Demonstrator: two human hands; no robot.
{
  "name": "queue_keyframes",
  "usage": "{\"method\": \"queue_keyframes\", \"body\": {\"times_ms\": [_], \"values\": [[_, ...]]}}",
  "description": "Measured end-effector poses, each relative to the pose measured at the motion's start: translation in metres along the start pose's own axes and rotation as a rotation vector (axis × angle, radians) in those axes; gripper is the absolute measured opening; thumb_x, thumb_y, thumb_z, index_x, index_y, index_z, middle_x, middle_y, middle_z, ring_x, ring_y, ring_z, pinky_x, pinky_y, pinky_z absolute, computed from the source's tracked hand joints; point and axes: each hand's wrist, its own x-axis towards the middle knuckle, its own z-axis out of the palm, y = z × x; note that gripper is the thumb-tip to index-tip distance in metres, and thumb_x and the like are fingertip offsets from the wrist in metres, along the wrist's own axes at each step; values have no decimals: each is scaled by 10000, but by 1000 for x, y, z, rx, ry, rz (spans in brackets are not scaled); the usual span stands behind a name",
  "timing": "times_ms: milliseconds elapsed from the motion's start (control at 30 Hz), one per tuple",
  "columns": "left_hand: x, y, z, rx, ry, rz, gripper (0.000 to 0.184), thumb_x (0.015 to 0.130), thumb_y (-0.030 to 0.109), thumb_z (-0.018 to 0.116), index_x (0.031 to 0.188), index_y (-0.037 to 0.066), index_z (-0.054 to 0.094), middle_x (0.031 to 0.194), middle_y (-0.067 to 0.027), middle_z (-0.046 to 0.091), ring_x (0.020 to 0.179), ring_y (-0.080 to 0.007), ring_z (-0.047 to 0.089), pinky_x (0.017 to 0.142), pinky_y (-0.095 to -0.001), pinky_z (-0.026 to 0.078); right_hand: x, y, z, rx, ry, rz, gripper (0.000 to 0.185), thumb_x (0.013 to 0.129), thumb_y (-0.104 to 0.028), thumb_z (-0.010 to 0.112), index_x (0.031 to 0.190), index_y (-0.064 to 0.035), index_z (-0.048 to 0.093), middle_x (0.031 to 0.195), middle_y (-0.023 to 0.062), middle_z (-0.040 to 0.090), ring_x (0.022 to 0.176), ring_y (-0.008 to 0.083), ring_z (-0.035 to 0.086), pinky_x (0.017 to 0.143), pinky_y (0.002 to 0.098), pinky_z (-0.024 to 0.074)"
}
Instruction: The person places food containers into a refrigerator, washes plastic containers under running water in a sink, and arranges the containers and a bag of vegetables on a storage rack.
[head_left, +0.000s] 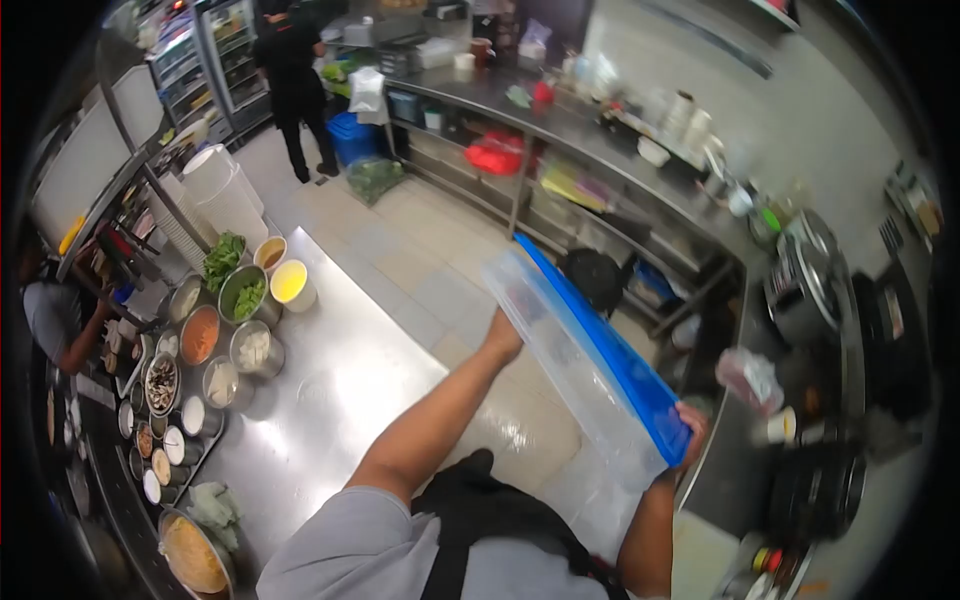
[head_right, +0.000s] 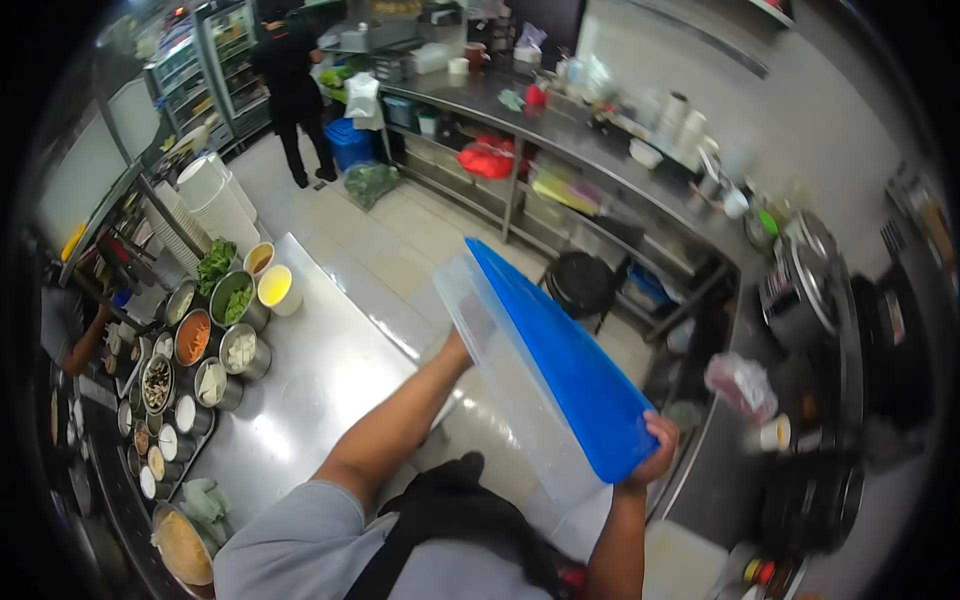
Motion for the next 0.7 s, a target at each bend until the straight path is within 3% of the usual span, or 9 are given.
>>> {"method": "queue_keyframes", "body": {"times_ms": [167, 233, 267, 300, 367, 433, 567, 633, 700], "values": [[97, -12, 1, -115, 39, 63, 384, 976, 272, 507, 1253, 6, 526, 1208, -112, 579, 1114, -213, 541, 975, -350, 438, 80, 39, 56, -69, -58, -92, 248, 842, -180, 661, 971, -42, 500, 1002, 159, 627, 959, 289, 612, 873, 405, 493], [141, -36, -1, 155, 86, 200, 358, 941, 210, 544, 1230, -1, 539, 1195, -130, 589, 1107, -221, 538, 968, -368, 439, 104, 69, 83, -87, -28, -150, 254, 839, -173, 662, 984, -44, 497, 1016, 158, 624, 978, 292, 610, 884, 407, 490], [177, -85, -3, -171, 135, 187, 339, 951, 199, 515, 1223, -1, 542, 1219, -149, 582, 1126, -247, 532, 985, -385, 425, 107, 93, 95, -72, -22, -138, 255, 837, -158, 659, 991, -44, 491, 1028, 157, 620, 988, 291, 608, 885, 406, 492], [191, -67, -2, -168, 143, 214, 339, 951, 199, 515, 1223, -1, 542, 1219, -149, 582, 1126, -247, 532, 985, -385, 425, 107, 118, 107, -57, -16, -123, 256, 835, -143, 655, 998, -43, 485, 1040, 156, 616, 998, 291, 607, 885, 405, 495], [189, -13, -1, 196, 159, -21, 349, 951, 200, 513, 1240, 5, 534, 1261, -154, 566, 1170, -265, 514, 1013, -397, 403, 112, 153, 134, 33, -114, -81, 212, 842, -126, 632, 968, -43, 483, 1023, 157, 618, 982, 298, 615, 873, 407, 500], [223, -120, -39, 274, 218, 194, 380, 955, 219, 529, 1269, 5, 519, 1308, -144, 542, 1195, -264, 511, 1026, -384, 400, 121, 192, 167, 78, -92, -128, 194, 851, -153, 622, 933, -36, 490, 951, 153, 633, 912, 305, 631, 840, 418, 506], [243, -74, -54, 11, 296, 112, 399, 955, 190, 541, 1308, 12, 488, 1328, -130, 528, 1215, -249, 500, 1038, -372, 396, 162, 230, 241, 201, -205, -123, 235, 840, -206, 642, 897, -32, 493, 884, 148, 641, 838, 310, 635, 798, 422, 509], [254, -52, -61, 368, 462, 289, 414, 948, 137, 545, 1334, 15, 457, 1310, -126, 536, 1211, -234, 506, 1041, -355, 397, 191, 239, 285, 352, -314, -112, 311, 781, -234, 702, 901, -34, 497, 896, 153, 641, 832, 312, 632, 777, 416, 505], [266, -44, -88, 359, 526, 238, 423, 944, 118, 543, 1343, 16, 445, 1297, -123, 543, 1196, -228, 517, 1027, -351, 409, 211, 251, 334, 392, -332, -147, 356, 737, -242, 742, 911, -37, 509, 904, 153, 640, 843, 312, 632, 778, 407, 503]]}}
